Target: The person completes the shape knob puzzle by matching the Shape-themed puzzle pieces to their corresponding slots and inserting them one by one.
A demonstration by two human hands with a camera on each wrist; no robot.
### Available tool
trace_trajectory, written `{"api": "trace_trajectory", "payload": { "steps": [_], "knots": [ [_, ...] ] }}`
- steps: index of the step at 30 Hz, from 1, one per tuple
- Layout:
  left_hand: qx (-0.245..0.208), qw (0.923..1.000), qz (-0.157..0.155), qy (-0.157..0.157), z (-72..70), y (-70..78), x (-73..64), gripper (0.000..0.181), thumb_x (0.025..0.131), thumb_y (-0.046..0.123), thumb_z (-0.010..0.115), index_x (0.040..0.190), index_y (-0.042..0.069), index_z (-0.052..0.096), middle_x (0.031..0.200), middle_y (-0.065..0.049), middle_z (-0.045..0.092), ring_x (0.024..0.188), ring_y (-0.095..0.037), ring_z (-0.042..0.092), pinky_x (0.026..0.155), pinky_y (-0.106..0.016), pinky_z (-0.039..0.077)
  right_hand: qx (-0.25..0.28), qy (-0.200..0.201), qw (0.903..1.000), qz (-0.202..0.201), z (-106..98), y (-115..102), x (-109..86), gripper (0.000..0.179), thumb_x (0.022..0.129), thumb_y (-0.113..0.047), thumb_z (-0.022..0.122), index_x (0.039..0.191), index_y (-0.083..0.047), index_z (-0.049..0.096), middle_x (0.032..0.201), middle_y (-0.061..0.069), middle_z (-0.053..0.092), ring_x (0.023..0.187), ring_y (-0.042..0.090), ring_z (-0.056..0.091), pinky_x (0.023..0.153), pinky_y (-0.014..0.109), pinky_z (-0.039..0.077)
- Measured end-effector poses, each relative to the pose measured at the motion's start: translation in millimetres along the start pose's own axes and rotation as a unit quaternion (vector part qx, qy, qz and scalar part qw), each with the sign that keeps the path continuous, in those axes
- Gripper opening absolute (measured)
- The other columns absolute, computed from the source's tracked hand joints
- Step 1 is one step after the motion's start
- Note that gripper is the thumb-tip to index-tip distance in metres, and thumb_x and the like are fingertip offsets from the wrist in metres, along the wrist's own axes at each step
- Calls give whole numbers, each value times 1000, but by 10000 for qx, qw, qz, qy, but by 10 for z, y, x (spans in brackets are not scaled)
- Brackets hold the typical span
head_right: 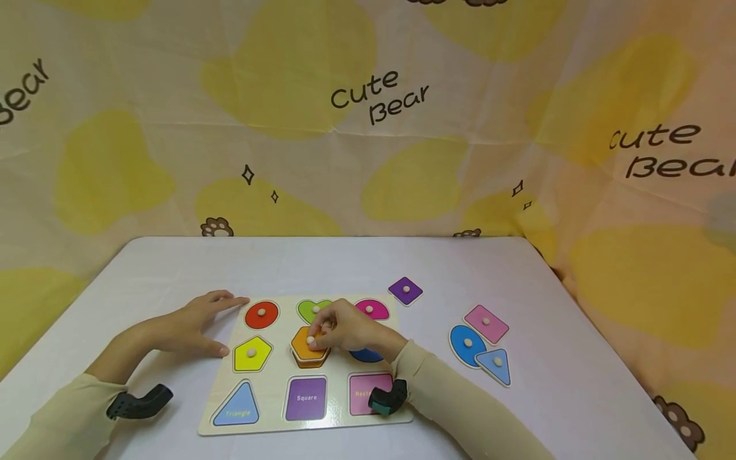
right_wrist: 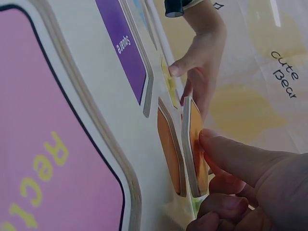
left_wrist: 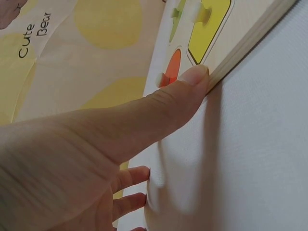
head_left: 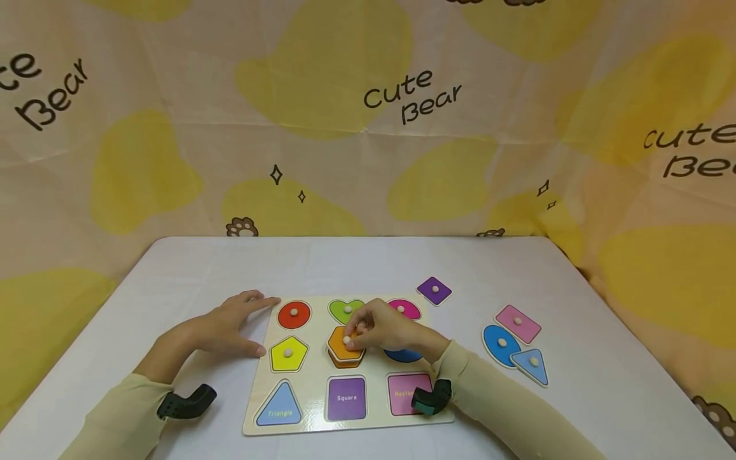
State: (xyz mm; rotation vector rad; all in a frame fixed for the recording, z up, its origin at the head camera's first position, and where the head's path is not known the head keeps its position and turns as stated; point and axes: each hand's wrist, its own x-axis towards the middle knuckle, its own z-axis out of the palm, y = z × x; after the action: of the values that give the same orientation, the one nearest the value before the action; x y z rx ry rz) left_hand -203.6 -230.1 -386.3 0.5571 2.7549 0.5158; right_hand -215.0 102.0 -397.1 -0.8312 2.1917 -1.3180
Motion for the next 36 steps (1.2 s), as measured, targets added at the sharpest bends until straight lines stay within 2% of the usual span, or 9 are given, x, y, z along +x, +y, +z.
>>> {"api": "trace_trajectory", "payload": {
  "steps": [6, 16, 24, 36],
  "knots": [
    [19, 9999, 122, 22, 1, 2, 2, 93, 73, 42, 87, 152, 18, 44, 155, -32, 34, 141, -57, 32, 107, -77, 35, 79, -43, 10000, 3, 13, 7, 8, 11, 87, -1, 76, 93, 7, 73, 60, -4, 42, 54, 6, 38, 49, 15, 28],
    [30, 10000, 85, 3, 10, -6, 4, 94, 73, 43, 87, 153, 19, 43, 156, -31, 34, 141, -56, 32, 106, -77, 35, -31, -45, 9999, 146, 33, -5, -4, 8, 87, -1, 77, 92, 5, 74, 59, -4, 42, 54, 8, 39, 49, 16, 29],
    [35, 10000, 27, 48, 9, -2, 8, 93, 73, 43, 87, 153, 19, 44, 156, -30, 34, 141, -56, 33, 107, -77, 36, -31, -160, 9998, 97, 47, -22, -9, 11, 87, 0, 76, 92, 8, 73, 59, -4, 41, 55, 7, 37, 49, 15, 28],
    [34, 10000, 53, 33, 6, -14, 26, 94, 72, 43, 88, 152, 18, 45, 155, -32, 34, 140, -57, 33, 105, -77, 37, -153, -46, 9998, 144, 75, -7, 12, 9, 86, -2, 77, 89, 6, 73, 58, -4, 41, 54, 7, 37, 48, 15, 27]
  ]
}}
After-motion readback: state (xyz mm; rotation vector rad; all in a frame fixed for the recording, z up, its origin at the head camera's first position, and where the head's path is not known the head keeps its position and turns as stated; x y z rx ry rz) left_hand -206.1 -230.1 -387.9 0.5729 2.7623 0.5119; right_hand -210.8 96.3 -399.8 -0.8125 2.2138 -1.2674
